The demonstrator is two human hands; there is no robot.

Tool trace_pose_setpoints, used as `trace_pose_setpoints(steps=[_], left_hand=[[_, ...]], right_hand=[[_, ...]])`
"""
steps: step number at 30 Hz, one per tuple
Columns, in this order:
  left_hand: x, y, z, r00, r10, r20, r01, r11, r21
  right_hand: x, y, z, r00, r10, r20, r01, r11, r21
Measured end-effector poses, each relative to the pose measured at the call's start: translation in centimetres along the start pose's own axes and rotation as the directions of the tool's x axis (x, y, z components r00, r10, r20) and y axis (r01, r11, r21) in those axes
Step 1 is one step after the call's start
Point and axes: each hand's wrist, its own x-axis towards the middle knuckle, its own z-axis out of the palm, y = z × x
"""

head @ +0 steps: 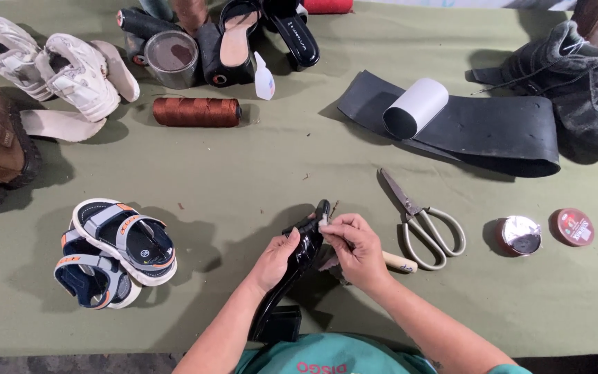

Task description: The person cleans a black high-heeled shoe using a cloth and shoe polish. They apply the polish with the cloth, rub it into the shoe's surface, and then buff the shoe to a shine. The person handles the shoe and cloth repeatedly, focusing on different parts of the shoe.

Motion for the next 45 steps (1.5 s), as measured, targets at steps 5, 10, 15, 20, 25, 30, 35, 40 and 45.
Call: trace_pose_setpoints(steps=[5, 10, 15, 20, 25, 30, 35, 40, 45], left_hand=[[0.4, 0.6, 0.2, 1.000, 0.009, 0.014, -0.009, 1.000, -0.030], [-0.1, 2.9, 1.3, 1.000, 0.007, 0.029, -0.006, 0.999, -0.046], [1.7, -1.3, -1.1, 0.981, -0.185, 0.055, 0.189, 0.978, -0.093], [-0.2, 1.3, 1.0, 0.999, 0.003, -0.043, -0.002, 0.999, 0.033], [0.2, 0.3, -0.1, 0.999, -0.041, -0.015, 0.042, 0.989, 0.143], [-0.7, 2.1, 1.5, 0.989, -0.111, -0.097, 0.128, 0.972, 0.196], [-0.5, 2.7, 1.5, 0.995, -0.059, -0.078, 0.071, 0.985, 0.160], [-0.4, 3.3, 1.1, 0.998, -0.052, -0.038, 0.056, 0.990, 0.129], [0.0, 4.7, 1.8, 0.997, -0.060, -0.054, 0.064, 0.995, 0.071]], right_hand=[[1.1, 0.0, 0.3, 0.996, 0.083, -0.033, -0.080, 0.994, 0.070], [-0.6, 1.0, 0.9, 0.996, 0.087, -0.036, -0.086, 0.996, 0.027], [-2.8, -1.5, 1.1, 0.874, -0.405, 0.268, 0.462, 0.863, -0.205], [0.3, 2.4, 0.2, 0.935, -0.311, 0.169, 0.354, 0.816, -0.457], [-2.0, 1.0, 1.1, 0.887, -0.379, 0.265, 0.457, 0.803, -0.383], [1.1, 1.8, 0.4, 0.935, -0.336, 0.112, 0.352, 0.848, -0.396], [0.0, 2.8, -0.1, 0.926, -0.332, 0.182, 0.377, 0.847, -0.374], [1.8, 3.3, -0.8, 0.962, -0.267, 0.052, 0.269, 0.905, -0.330], [1.9, 4.5, -1.4, 0.966, -0.238, 0.095, 0.257, 0.904, -0.342]])
